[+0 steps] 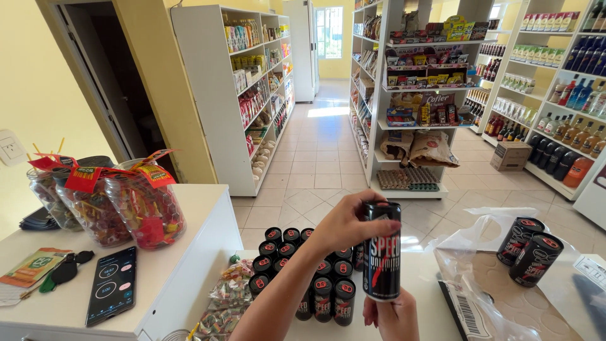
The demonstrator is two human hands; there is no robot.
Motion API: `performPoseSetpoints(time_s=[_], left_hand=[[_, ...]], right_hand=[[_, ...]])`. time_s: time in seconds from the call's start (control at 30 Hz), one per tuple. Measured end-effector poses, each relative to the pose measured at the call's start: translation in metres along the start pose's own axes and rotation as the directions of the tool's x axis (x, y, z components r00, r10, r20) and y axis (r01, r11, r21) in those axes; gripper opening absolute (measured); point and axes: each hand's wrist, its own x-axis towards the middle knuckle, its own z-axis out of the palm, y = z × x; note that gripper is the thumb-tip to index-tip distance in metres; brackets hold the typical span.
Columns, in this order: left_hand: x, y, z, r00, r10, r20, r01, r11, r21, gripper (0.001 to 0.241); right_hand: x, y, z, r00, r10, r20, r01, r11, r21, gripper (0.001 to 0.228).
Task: The person unboxes energy drink cans, places them in a grid on the counter, and writes information on a shipping document by hand while holding a can to check its details.
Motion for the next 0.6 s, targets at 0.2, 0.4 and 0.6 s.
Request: performPoseSetpoints(time_s=[0.2, 0.4, 0.6], left_hand=[[-0.014, 0.022, 0.006, 1.0, 0.027, -0.013, -0.024, 0.978, 0.207, 0.053], [-0.021, 0.015, 0.014, 0.99, 0.129, -0.064, -0.105, 0.952, 0.289, 0.059], [-0.031, 0.02, 0.026, 0.994, 0.108, -0.003, -0.1, 0.933, 0.345, 0.058]], right_hand=[[0.004, 0.028, 0.004, 0.998, 0.041, -0.056, -0.039, 0.998, 0.042, 0.024], [0.013, 0.035, -0.012, 0.988, 0.144, -0.057, -0.133, 0.978, 0.16, 0.016], [0.008, 0.027, -0.015, 0.988, 0.138, 0.075, -0.154, 0.947, 0.282, 0.059]])
